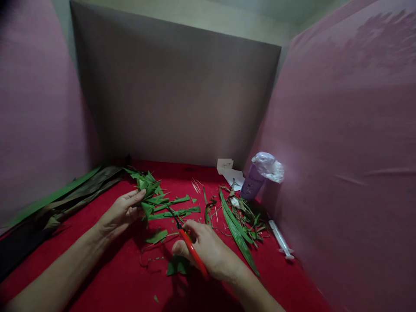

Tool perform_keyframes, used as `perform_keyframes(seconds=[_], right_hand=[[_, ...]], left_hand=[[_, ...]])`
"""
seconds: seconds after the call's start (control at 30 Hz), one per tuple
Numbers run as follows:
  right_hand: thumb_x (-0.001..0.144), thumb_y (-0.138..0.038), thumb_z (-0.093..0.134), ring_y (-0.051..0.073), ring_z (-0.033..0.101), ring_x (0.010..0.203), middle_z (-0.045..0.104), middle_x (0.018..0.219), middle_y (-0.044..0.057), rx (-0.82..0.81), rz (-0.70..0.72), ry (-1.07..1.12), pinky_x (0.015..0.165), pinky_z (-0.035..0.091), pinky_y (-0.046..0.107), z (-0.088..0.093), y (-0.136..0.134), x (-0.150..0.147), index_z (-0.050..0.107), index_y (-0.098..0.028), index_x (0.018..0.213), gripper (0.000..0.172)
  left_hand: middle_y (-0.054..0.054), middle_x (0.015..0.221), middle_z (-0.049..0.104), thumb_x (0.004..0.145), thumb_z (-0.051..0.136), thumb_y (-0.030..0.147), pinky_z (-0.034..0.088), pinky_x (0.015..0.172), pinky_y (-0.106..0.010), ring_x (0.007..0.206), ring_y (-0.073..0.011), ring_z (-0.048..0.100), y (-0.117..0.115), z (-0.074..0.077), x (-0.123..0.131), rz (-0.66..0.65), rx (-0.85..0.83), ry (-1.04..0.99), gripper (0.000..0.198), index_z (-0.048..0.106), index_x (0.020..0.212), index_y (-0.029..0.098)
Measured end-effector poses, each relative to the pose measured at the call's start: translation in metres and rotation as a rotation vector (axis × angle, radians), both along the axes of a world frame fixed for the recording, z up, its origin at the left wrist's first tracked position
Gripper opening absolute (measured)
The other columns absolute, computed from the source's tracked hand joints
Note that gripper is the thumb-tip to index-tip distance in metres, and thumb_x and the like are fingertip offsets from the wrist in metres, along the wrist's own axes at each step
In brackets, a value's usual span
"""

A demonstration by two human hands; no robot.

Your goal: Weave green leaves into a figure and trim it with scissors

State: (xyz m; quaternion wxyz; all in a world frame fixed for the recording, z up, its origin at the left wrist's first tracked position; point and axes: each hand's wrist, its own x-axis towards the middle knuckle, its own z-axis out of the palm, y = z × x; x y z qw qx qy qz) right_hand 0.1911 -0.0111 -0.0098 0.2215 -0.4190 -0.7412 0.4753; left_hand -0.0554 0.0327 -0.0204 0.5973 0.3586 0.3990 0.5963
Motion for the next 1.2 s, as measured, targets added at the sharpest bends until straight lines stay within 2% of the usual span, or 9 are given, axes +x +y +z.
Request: perform_keyframes(seconds=[0.07, 0.17, 0.27, 0.4, 0.5, 0.67, 0.8, 0.97, 1.2], right_hand=[[0.072, -0.052, 0.065, 0.007, 0.036, 0.053, 0.044, 0.062, -0.004, 0.042, 0.039, -0.055, 0.045, 0.030, 0.018, 0.002, 0.000, 0.002, 0.052, -0.016, 0.082, 0.040], [0.070, -0.049, 0.068, 0.008, 0.039, 0.053, 0.050, 0.061, -0.004, -0.054, 0.095, -0.089, 0.045, 0.030, 0.019, 0.002, 0.003, 0.004, 0.057, -0.015, 0.088, 0.040], [0.067, -0.043, 0.072, 0.008, 0.044, 0.055, 0.056, 0.063, -0.002, -0.164, 0.145, -0.028, 0.048, 0.032, 0.019, -0.004, 0.007, 0.005, 0.061, -0.014, 0.085, 0.036], [0.064, -0.040, 0.075, 0.009, 0.050, 0.057, 0.059, 0.064, -0.002, -0.270, 0.170, 0.063, 0.052, 0.035, 0.020, -0.015, 0.011, 0.005, 0.062, -0.014, 0.095, 0.043], [0.064, -0.040, 0.074, 0.008, 0.049, 0.053, 0.059, 0.062, -0.001, -0.314, 0.188, 0.093, 0.050, 0.034, 0.020, -0.015, 0.010, 0.003, 0.063, -0.013, 0.089, 0.038], [0.063, -0.039, 0.075, 0.006, 0.045, 0.049, 0.059, 0.059, -0.003, -0.323, 0.155, 0.096, 0.047, 0.030, 0.019, -0.007, 0.006, 0.002, 0.065, -0.014, 0.087, 0.036], [0.061, -0.038, 0.076, 0.007, 0.045, 0.049, 0.061, 0.061, -0.002, -0.321, 0.112, 0.096, 0.046, 0.030, 0.019, -0.004, 0.005, 0.001, 0.066, -0.014, 0.090, 0.039], [0.062, -0.032, 0.075, 0.008, 0.049, 0.049, 0.063, 0.061, -0.001, -0.370, 0.082, 0.161, 0.047, 0.034, 0.020, -0.009, 0.007, 0.001, 0.067, -0.015, 0.092, 0.036], [0.061, -0.027, 0.076, 0.008, 0.051, 0.049, 0.063, 0.059, -0.002, -0.386, 0.101, 0.190, 0.049, 0.035, 0.019, -0.013, 0.009, 0.001, 0.067, -0.013, 0.080, 0.024]], left_hand=[[-0.005, 0.071, 0.069, 0.071, 0.070, 0.023, 0.056, 0.060, -0.028, 0.057, -0.0144, 0.065, 0.000, 0.002, -0.005, -0.022, 0.007, 0.024, 0.015, 0.065, 0.081, 0.012], [-0.005, 0.071, 0.069, 0.071, 0.069, 0.023, 0.056, 0.062, -0.028, 0.060, -0.0154, 0.065, 0.000, 0.005, -0.010, -0.059, 0.017, 0.070, 0.014, 0.065, 0.079, 0.012], [-0.007, 0.074, 0.069, 0.072, 0.069, 0.025, 0.055, 0.065, -0.028, 0.065, -0.0167, 0.066, 0.000, 0.005, -0.013, -0.114, 0.024, 0.098, 0.016, 0.067, 0.081, 0.011], [-0.008, 0.078, 0.071, 0.072, 0.069, 0.026, 0.054, 0.068, -0.027, 0.069, -0.0170, 0.066, -0.003, 0.005, -0.012, -0.171, 0.039, 0.118, 0.017, 0.068, 0.080, 0.012], [-0.008, 0.076, 0.071, 0.070, 0.070, 0.028, 0.053, 0.064, -0.025, 0.065, -0.0154, 0.066, -0.007, 0.006, -0.009, -0.202, 0.025, 0.143, 0.018, 0.069, 0.079, 0.012], [-0.002, 0.064, 0.066, 0.070, 0.071, 0.027, 0.050, 0.054, -0.021, 0.054, -0.0110, 0.061, -0.010, 0.006, -0.005, -0.260, 0.015, 0.153, 0.014, 0.066, 0.069, 0.014], [-0.002, 0.065, 0.065, 0.070, 0.070, 0.027, 0.049, 0.053, -0.021, 0.054, -0.0109, 0.060, -0.009, 0.002, -0.004, -0.278, 0.006, 0.172, 0.013, 0.066, 0.072, 0.014], [-0.002, 0.068, 0.066, 0.070, 0.071, 0.025, 0.050, 0.054, -0.021, 0.056, -0.0110, 0.061, -0.008, 0.000, -0.003, -0.288, -0.022, 0.159, 0.013, 0.065, 0.074, 0.015], [-0.001, 0.065, 0.066, 0.069, 0.071, 0.025, 0.051, 0.050, -0.021, 0.052, -0.0108, 0.061, -0.009, 0.000, -0.002, -0.289, -0.032, 0.149, 0.013, 0.065, 0.073, 0.015]])
